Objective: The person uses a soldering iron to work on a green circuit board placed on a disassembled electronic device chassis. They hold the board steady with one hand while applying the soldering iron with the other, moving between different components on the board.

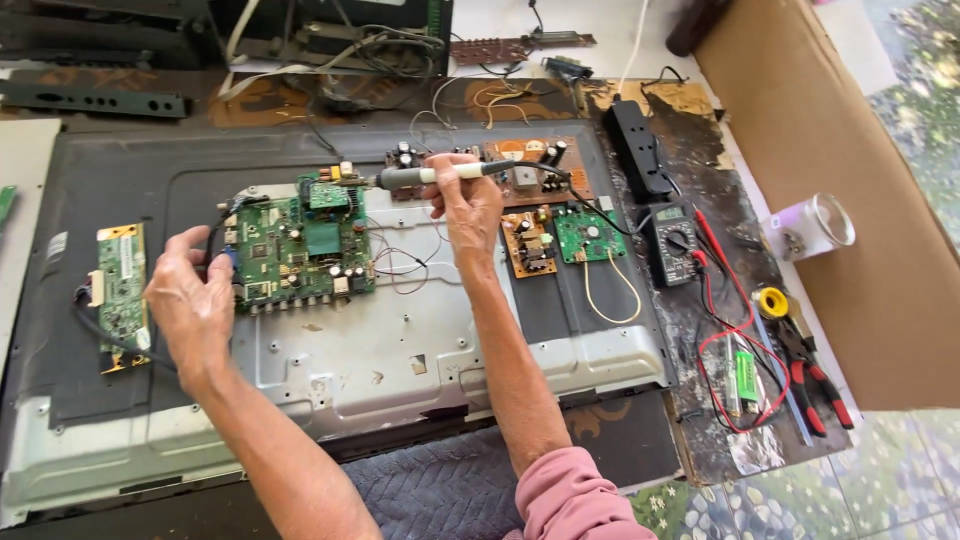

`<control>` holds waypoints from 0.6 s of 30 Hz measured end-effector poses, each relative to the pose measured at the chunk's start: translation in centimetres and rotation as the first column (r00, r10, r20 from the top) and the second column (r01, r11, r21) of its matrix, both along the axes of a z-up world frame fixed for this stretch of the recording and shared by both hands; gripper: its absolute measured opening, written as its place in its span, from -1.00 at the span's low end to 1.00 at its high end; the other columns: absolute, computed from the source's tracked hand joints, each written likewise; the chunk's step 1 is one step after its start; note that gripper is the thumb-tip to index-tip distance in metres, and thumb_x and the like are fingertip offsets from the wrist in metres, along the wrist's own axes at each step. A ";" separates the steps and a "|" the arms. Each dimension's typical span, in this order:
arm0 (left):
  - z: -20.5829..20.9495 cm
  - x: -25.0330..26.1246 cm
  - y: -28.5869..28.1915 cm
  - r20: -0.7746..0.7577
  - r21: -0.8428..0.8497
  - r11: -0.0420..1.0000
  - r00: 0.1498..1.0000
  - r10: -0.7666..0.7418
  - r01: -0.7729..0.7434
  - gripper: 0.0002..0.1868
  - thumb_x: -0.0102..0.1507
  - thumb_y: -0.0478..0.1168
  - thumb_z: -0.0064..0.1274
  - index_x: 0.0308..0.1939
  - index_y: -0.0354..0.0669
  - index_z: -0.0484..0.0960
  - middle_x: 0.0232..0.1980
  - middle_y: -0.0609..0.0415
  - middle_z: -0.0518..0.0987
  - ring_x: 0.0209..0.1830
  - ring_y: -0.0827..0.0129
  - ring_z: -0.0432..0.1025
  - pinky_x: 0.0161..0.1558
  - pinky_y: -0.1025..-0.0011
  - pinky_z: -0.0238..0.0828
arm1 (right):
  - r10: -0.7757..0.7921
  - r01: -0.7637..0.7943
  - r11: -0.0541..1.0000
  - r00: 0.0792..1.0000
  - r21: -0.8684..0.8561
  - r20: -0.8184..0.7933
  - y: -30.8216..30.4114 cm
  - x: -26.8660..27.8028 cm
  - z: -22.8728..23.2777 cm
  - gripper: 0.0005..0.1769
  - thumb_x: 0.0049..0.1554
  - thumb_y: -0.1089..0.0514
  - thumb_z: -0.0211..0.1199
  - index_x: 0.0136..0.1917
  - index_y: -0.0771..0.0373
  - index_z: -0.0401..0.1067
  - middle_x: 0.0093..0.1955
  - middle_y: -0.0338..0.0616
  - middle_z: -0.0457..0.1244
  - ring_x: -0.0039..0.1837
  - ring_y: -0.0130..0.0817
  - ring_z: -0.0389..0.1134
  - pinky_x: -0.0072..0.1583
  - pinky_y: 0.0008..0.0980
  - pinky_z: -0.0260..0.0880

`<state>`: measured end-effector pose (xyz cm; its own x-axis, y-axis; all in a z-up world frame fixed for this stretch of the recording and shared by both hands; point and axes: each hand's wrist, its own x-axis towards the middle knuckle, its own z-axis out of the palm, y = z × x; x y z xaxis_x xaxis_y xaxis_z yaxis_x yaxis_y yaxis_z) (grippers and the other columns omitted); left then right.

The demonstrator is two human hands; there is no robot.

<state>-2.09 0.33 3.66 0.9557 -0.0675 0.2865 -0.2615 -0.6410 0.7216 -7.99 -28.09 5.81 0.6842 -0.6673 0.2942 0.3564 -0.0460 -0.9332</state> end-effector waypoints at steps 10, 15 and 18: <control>-0.8 0.5 -0.3 -0.030 0.002 1.000 0.999 -0.011 0.011 -0.58 0.40 -0.52 0.04 0.36 -0.47 0.52 0.00 -0.41 0.56 -0.18 -0.08 0.52 -0.33 0.07 0.61 | -0.001 0.001 1.000 0.983 -0.002 -0.186 -0.2 -0.7 1.2 -0.67 0.21 -0.13 0.20 -0.05 0.13 0.57 -0.38 -0.20 0.39 -0.36 -0.58 0.31 -0.29 -0.59 0.41; -0.6 0.5 -0.4 -0.038 -0.012 1.000 0.999 -0.006 0.005 -0.58 0.40 -0.51 0.04 0.36 -0.47 0.53 -0.02 -0.39 0.57 -0.21 -0.06 0.52 -0.32 0.07 0.61 | 0.001 -0.007 1.000 0.973 -0.023 -0.232 -0.2 -0.6 1.2 -0.65 0.19 -0.17 0.20 -0.05 0.10 0.58 -0.38 -0.20 0.40 -0.36 -0.58 0.30 -0.26 -0.56 0.44; -1.6 1.1 -0.8 -0.030 -0.004 1.000 1.000 0.005 -0.005 -0.57 0.38 -0.49 0.02 0.35 -0.44 0.55 -0.01 -0.38 0.57 -0.15 -0.08 0.50 -0.28 0.03 0.55 | -0.006 0.001 1.000 0.970 -0.022 -0.244 -1.0 -0.5 0.5 -0.68 0.19 -0.14 0.21 -0.07 0.10 0.58 -0.39 -0.22 0.39 -0.37 -0.59 0.29 -0.27 -0.58 0.40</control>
<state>-0.98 -0.48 2.10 0.9642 -0.0618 0.2580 -0.2367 -0.6393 0.7316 -8.51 -29.12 6.36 0.7349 -0.6650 0.1329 0.1182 -0.0674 -0.9907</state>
